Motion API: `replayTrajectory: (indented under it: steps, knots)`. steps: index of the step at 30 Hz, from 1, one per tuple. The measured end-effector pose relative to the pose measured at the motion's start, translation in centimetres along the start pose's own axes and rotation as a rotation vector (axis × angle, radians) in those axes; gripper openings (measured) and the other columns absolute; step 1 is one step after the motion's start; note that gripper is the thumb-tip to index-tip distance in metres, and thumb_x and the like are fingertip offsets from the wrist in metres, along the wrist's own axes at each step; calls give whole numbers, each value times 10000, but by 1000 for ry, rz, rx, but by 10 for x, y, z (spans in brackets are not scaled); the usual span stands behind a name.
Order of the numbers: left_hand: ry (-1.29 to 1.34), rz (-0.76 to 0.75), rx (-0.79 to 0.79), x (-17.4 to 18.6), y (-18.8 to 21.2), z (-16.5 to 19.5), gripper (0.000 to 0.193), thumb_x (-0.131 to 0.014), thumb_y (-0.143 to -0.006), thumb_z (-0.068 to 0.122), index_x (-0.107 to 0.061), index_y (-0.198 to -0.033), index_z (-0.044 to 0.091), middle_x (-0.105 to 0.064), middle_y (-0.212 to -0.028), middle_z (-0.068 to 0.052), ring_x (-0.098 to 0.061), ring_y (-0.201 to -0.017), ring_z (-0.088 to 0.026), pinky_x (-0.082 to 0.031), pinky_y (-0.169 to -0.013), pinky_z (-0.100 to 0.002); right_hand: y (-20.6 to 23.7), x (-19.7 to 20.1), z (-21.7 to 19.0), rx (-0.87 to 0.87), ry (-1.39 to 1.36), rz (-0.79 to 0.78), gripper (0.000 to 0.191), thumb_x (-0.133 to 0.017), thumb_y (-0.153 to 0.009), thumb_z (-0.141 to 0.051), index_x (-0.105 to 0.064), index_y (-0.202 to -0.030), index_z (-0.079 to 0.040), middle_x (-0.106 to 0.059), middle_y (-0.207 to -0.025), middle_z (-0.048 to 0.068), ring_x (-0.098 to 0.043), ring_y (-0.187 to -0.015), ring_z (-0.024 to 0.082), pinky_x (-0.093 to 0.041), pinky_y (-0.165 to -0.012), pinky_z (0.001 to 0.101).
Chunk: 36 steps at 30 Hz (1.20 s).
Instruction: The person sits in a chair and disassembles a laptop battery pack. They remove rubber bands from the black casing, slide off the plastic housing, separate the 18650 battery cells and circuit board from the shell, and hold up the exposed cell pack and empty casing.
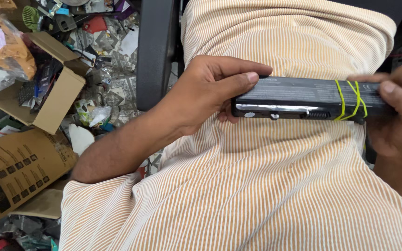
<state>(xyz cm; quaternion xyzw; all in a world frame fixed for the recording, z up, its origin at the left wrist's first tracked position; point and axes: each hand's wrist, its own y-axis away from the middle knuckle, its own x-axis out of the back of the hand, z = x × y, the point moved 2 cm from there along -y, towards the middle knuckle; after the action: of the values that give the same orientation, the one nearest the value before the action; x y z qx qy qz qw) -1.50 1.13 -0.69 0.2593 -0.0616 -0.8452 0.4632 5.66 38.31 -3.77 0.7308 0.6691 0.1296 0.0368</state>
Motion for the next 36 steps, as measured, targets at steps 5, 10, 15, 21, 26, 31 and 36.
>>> replayTrajectory:
  steps: [5,10,15,21,26,31,36]
  knots:
    - [146,60,22,-12,-3,3,323,-608,-1036,145,-693,-1288,-38,-735,-799,-114,-658,-541,-108,-509,-432,-229,13,-61,-75,442,813,97,261,-582,-1038,-166,-556,-1186,47,-586,-1190,259,-596,-1118,432,-517,-954,479]
    - [203,109,49,-21,-10,4,341,-603,-1028,160,-689,-1293,-37,-742,-863,-113,-661,-550,-108,-498,-443,-220,14,-95,-125,994,947,-204,451,-878,-753,-199,-461,-783,-31,-669,-1150,252,-673,-1131,445,-582,-902,508]
    - [244,57,25,-43,-10,16,348,-604,-1026,166,-679,-1299,-35,-732,-856,-119,-667,-561,-116,-513,-456,-224,-13,-124,-138,1328,796,-209,391,-826,-815,-88,-449,-718,-60,-732,-1051,212,-747,-980,365,-623,-797,448]
    - [192,34,-88,-56,-11,23,349,-601,-1053,151,-668,-1333,-47,-722,-883,-115,-662,-600,-102,-526,-494,-219,-13,-127,-136,1428,805,-110,340,-778,-855,-59,-469,-714,-77,-754,-967,179,-760,-912,328,-633,-764,426]
    - [104,-13,-182,-68,-8,21,397,-598,-1072,198,-641,-1368,-63,-740,-917,-109,-659,-629,-81,-547,-534,-205,-10,-118,-120,1440,719,-2,316,-745,-858,-23,-449,-759,-71,-735,-953,195,-751,-884,340,-627,-766,436]
    - [-276,-179,-604,-79,4,43,557,-705,-989,401,-584,-1398,43,-724,-1050,-46,-727,-814,-95,-619,-685,-212,-4,-102,-118,1255,412,-109,464,-789,-896,-304,-372,-926,-102,-621,-1007,220,-684,-925,326,-616,-810,448]
    - [-695,-75,-1263,-83,-1,59,502,-807,-873,372,-630,-1239,78,-617,-1176,-119,-654,-1142,-280,-573,-981,-368,-14,-89,-100,1409,195,-151,479,-809,-854,-360,-415,-978,-118,-658,-1058,203,-724,-985,333,-635,-818,498]
